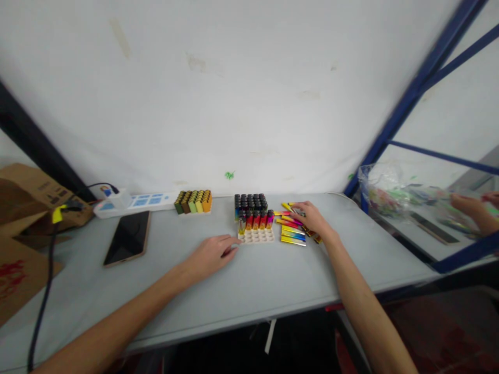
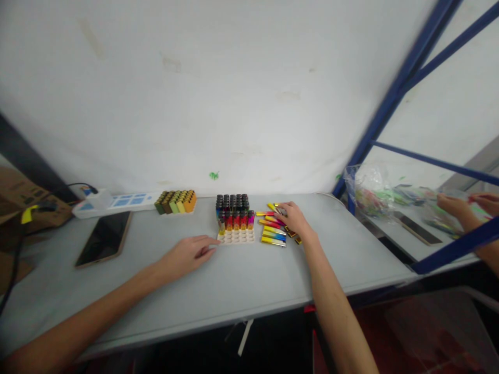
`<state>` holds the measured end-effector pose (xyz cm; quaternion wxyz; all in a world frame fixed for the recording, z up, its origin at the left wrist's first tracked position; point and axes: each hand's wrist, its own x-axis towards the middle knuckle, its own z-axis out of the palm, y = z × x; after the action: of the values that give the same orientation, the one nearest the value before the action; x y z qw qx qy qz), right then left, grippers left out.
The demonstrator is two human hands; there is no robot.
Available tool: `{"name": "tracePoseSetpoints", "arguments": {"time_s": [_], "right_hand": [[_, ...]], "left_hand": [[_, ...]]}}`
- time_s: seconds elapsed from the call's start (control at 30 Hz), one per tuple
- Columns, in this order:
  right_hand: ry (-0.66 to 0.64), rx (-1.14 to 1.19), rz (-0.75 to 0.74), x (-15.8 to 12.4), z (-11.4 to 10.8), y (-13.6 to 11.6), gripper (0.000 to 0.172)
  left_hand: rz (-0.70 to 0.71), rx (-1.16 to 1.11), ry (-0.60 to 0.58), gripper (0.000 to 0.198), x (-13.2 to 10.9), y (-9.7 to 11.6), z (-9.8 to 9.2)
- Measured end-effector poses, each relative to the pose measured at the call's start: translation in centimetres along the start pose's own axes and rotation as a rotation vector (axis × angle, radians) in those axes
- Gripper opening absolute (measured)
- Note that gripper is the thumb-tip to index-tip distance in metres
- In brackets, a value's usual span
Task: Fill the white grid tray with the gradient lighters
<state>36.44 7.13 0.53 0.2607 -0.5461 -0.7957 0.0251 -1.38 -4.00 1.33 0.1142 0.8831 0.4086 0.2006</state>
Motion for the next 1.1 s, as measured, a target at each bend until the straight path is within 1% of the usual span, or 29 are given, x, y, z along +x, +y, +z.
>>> {"name": "tracePoseSetpoints", "arguments": {"time_s": [0.07,0.1,0.17,0.23,0.3,0.33,0.37,0.43,0.5,0.57,0.63,0.77,0.83,1.0,1.1], "right_hand": [[0.123,0.032,0.0,0.0,-0.6,-1.0,0.031],[0.189,0.06,-0.017,0.0,-0.9,-1.9,0.031],[0.275,0.142,-0.097,0.0,-1.5,-4.7,0.03],[0.247,0.215,-0.246,0.1,-1.6,-8.4,0.025],[0.154,0.24,-0.391,0.1,-1.2,-12.2,0.02],[0.113,0.216,-0.449,0.2,-0.8,-13.9,0.021],[0.09,0.174,-0.486,0.3,-0.3,-15.3,0.026],[0.049,0.09,-0.521,0.8,0.6,-17.1,0.034],[0.027,0.038,-0.528,1.5,1.3,-17.7,0.033],[0.014,0.048,-0.537,2.2,1.8,-17.5,0.027],[0.004,0.116,-0.557,2.7,2.0,-16.9,0.023],[0.016,0.32,-0.586,3.1,1.9,-16.2,0.021],[0.046,0.412,-0.557,3.0,1.5,-16.2,0.022],[0.109,0.555,-0.402,2.5,0.0,-16.0,0.025],[0.118,0.639,-0.355,2.2,-0.4,-15.9,0.025]], "left_hand": [[-0.018,-0.018,0.061,0.027,0.1,-0.1,0.1],[-0.033,-0.027,0.094,0.027,0.1,-0.1,0.1],[-0.054,-0.037,0.138,0.028,0.3,-0.2,0.1],[-0.039,-0.033,0.136,0.03,0.4,-0.1,0.1],[-0.014,-0.022,0.116,0.031,0.4,0.1,0.1],[-0.007,-0.014,0.103,0.031,0.4,0.2,0.0],[-0.005,-0.006,0.091,0.031,0.4,0.4,-0.1],[-0.013,0.008,0.067,0.03,0.3,0.7,-0.2],[-0.017,0.019,0.042,0.027,0.3,0.8,-0.3],[-0.02,0.021,0.029,0.025,0.3,0.8,-0.3],[-0.018,0.016,0.03,0.024,0.3,0.6,-0.1],[-0.012,0.005,0.039,0.023,0.3,0.2,0.3],[-0.009,0.003,0.036,0.022,0.3,0.2,0.3],[-0.01,0.007,0.025,0.022,0.3,0.3,0.1],[-0.009,0.015,0.03,0.021,0.3,0.2,0.2]]}}
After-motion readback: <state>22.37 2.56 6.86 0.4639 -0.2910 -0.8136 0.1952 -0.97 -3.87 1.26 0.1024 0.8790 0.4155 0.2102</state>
